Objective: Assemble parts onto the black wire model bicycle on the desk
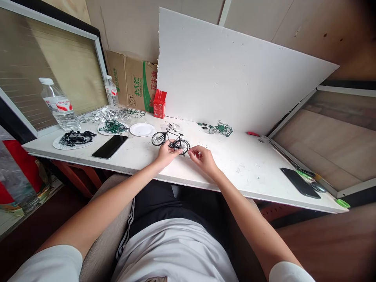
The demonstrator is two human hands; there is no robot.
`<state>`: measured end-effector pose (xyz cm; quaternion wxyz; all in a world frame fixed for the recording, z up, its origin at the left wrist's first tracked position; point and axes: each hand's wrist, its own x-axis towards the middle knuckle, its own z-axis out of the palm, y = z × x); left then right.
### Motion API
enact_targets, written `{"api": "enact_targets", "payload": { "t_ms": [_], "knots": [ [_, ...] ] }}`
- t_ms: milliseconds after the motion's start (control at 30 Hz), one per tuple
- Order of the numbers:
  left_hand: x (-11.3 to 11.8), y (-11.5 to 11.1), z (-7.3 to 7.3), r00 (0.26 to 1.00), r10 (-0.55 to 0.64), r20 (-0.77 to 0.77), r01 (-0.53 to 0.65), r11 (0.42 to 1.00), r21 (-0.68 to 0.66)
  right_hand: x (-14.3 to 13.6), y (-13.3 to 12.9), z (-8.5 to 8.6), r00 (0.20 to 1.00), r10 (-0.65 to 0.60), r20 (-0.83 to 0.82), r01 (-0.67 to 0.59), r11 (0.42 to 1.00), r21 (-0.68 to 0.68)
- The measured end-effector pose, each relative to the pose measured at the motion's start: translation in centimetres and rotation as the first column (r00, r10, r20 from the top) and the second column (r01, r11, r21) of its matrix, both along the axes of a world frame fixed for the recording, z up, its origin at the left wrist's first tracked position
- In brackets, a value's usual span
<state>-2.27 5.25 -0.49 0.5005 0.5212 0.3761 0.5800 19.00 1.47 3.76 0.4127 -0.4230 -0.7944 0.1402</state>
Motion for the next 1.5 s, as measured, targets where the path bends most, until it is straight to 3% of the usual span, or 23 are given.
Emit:
{"api": "enact_targets", "payload": {
  "t_ms": [133,400,633,867,1100,1500],
  "knots": [
    [0.0,-0.3,0.1,0.996,-0.086,-0.002,0.086,0.996,0.003,-0.4,-0.6,-0.7,1.000,-0.011,-0.013,0.012,0.999,0.030],
    [0.2,-0.7,0.4,0.992,-0.127,-0.025,0.128,0.991,0.039,-0.3,-0.5,-1.4,1.000,0.002,0.026,-0.005,0.992,0.123],
    [0.2,-0.5,0.2,0.990,-0.134,-0.054,0.135,0.991,0.021,-0.3,-0.5,-2.0,0.999,0.016,0.034,-0.020,0.992,0.128],
    [0.2,-0.6,0.2,0.988,-0.132,-0.075,0.134,0.991,0.022,-0.1,-0.5,-1.9,1.000,0.024,0.001,-0.024,0.997,0.076],
    [0.2,-0.4,-0.4,0.980,-0.052,-0.191,0.068,0.994,0.080,0.0,-0.4,-1.8,0.998,0.033,-0.049,-0.034,0.999,-0.024],
    [0.0,-0.3,-0.5,0.975,-0.066,-0.212,0.077,0.996,0.046,0.1,-0.1,-1.9,0.993,0.056,-0.105,-0.072,0.986,-0.153]
  ]
}}
